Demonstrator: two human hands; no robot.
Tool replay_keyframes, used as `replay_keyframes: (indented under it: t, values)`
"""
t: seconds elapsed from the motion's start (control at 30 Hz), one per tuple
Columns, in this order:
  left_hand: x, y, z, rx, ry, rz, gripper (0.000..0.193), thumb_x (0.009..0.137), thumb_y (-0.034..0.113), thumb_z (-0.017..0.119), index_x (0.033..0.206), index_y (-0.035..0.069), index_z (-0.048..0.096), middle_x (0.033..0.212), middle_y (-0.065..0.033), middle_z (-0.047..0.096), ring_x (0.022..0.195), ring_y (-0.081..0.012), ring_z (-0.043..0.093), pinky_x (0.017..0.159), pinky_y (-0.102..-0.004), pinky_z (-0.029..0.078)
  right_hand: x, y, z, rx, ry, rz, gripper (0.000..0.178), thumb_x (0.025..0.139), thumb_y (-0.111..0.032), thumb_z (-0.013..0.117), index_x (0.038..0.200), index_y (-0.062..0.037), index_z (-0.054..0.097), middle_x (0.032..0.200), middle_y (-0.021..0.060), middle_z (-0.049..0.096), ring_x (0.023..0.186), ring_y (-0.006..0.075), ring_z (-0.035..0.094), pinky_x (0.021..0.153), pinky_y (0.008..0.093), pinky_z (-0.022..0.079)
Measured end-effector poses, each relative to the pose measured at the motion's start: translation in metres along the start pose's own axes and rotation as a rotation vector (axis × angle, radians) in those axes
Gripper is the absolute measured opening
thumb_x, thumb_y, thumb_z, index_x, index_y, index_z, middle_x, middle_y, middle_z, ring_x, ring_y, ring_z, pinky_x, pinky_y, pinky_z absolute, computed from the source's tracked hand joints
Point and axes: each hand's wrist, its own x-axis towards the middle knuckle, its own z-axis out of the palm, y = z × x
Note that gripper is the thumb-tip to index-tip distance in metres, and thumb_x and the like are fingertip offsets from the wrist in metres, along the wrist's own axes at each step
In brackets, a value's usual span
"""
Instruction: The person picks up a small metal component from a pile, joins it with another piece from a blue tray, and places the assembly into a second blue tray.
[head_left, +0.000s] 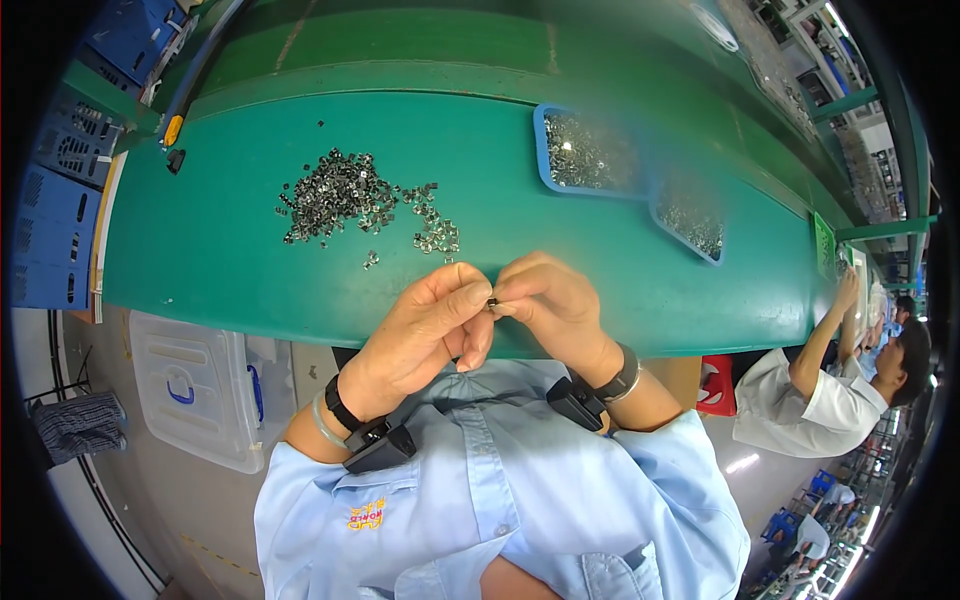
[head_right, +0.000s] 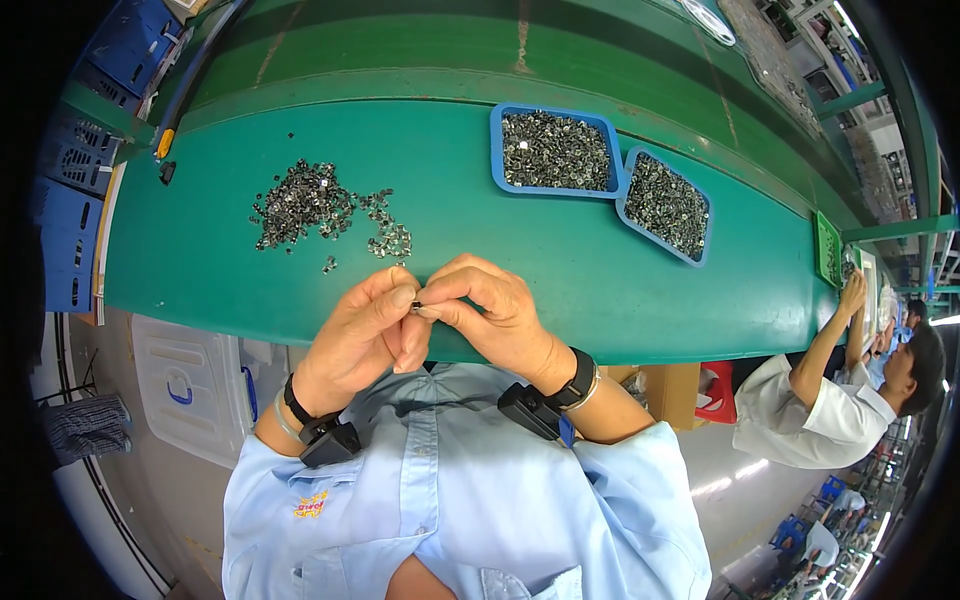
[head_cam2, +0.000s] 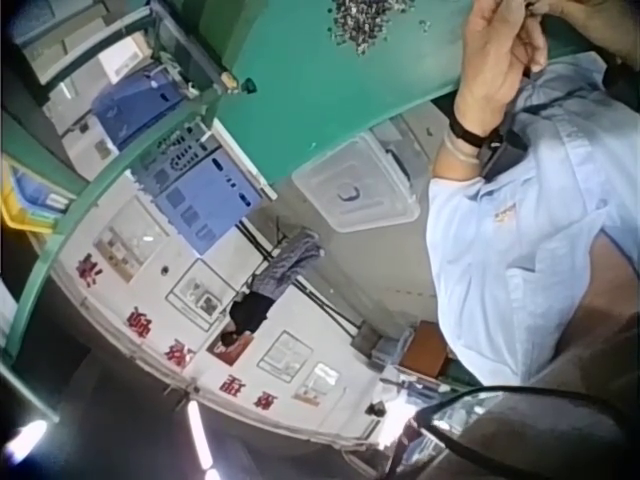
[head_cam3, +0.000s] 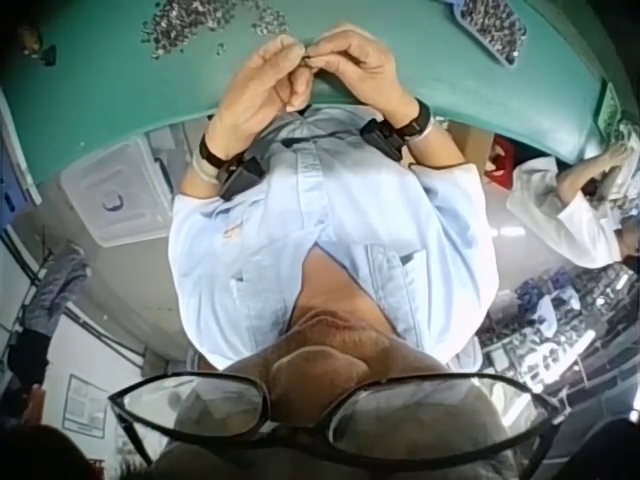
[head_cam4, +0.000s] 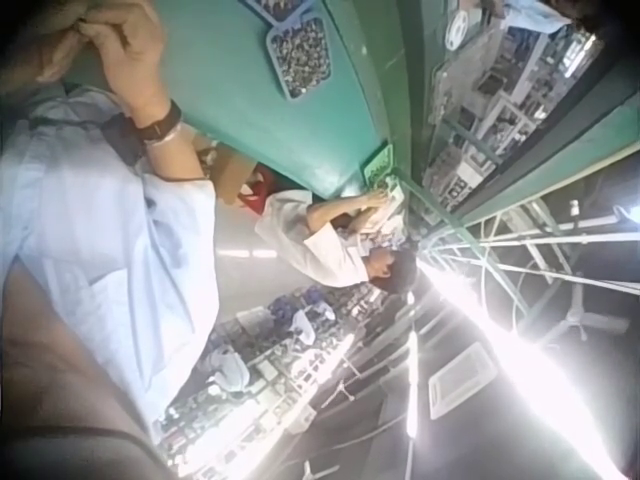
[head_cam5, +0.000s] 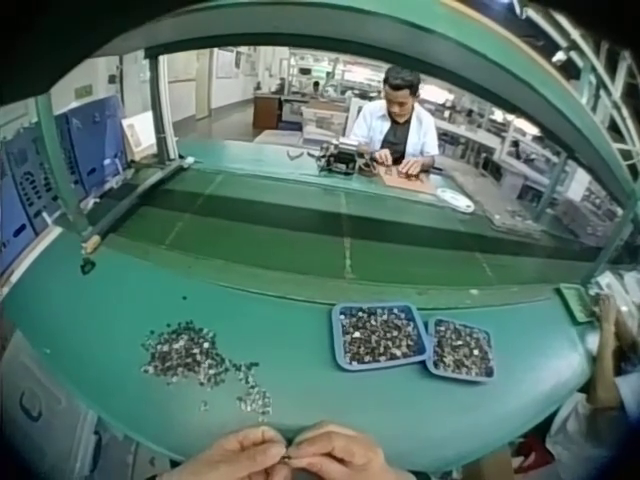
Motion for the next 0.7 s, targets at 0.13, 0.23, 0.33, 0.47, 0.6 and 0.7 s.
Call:
replay_keyframes:
  t: [0.13,0.23,0.33,0.47,0.6,0.7]
  values:
    - [-0.0008,0.0,-0.0005,0.006,-0.002,0.011,0.021,0.094,0.027,0.053,0.087,0.007,0.05,0.06,-0.0045,0.053,0.049,-0.0127,0.049,0.043,-0.0243,0.035,-0.0004,0.0001,0.001,0.023,-0.003,0.023,0.012,0.079,-0.002,0.068,0.088,-0.0046,0.06,0.083,0.0061,0.062,0.073,0.0163,0.058,0.063,0.0272,0.048]
    - [-0.0015,-0.0005,-0.0015,0.012,-0.006,0.02,0.021,0.094,0.026,0.054,0.087,0.007,0.05,0.06,-0.0042,0.053,0.049,-0.0123,0.049,0.043,-0.024,0.035,-0.0001,0.0002,0.0019,0.018,-0.006,0.017,0.012,0.079,-0.001,0.068,0.088,-0.0047,0.06,0.083,0.006,0.062,0.073,0.0161,0.058,0.063,0.0271,0.048]
    - [-0.0024,-0.0004,-0.001,0.019,0.005,0.019,0.019,0.093,0.025,0.055,0.087,0.008,0.051,0.06,-0.0041,0.053,0.049,-0.0115,0.049,0.043,-0.0232,0.035,-0.0016,0.0007,0.0026,0.015,-0.004,0.018,0.013,0.079,-0.001,0.068,0.088,-0.0047,0.06,0.083,0.0061,0.062,0.073,0.016,0.058,0.063,0.0269,0.048]
    - [-0.0032,-0.0009,0.0031,0.073,0.044,0.035,0.019,0.093,0.025,0.054,0.088,0.007,0.051,0.061,-0.004,0.054,0.049,-0.0108,0.049,0.043,-0.0229,0.036,-0.0023,0.0022,0.004,0.017,0.018,0.032,0.012,0.079,-0.003,0.068,0.087,-0.0058,0.06,0.082,0.0055,0.062,0.073,0.0161,0.059,0.063,0.0269,0.048]
    - [-0.002,-0.0006,0.0067,0.184,0.087,0.082,0.021,0.094,0.026,0.052,0.089,0.006,0.051,0.06,-0.0044,0.051,0.049,-0.013,0.047,0.045,-0.0258,0.038,-0.0012,0.0037,0.0042,0.017,0.052,0.045,0.01,0.079,-0.006,0.069,0.086,-0.008,0.062,0.08,0.0043,0.063,0.073,0.0161,0.061,0.062,0.0269,0.049]
    - [-0.0009,0.0008,0.0081,0.175,0.083,0.094,0.023,0.095,0.027,0.051,0.089,0.005,0.051,0.06,-0.0045,0.052,0.049,-0.0129,0.048,0.045,-0.0254,0.038,-0.0003,0.004,0.0035,0.0,0.052,0.039,0.01,0.079,-0.006,0.069,0.086,-0.0081,0.062,0.081,0.0043,0.063,0.073,0.0161,0.061,0.063,0.027,0.049]
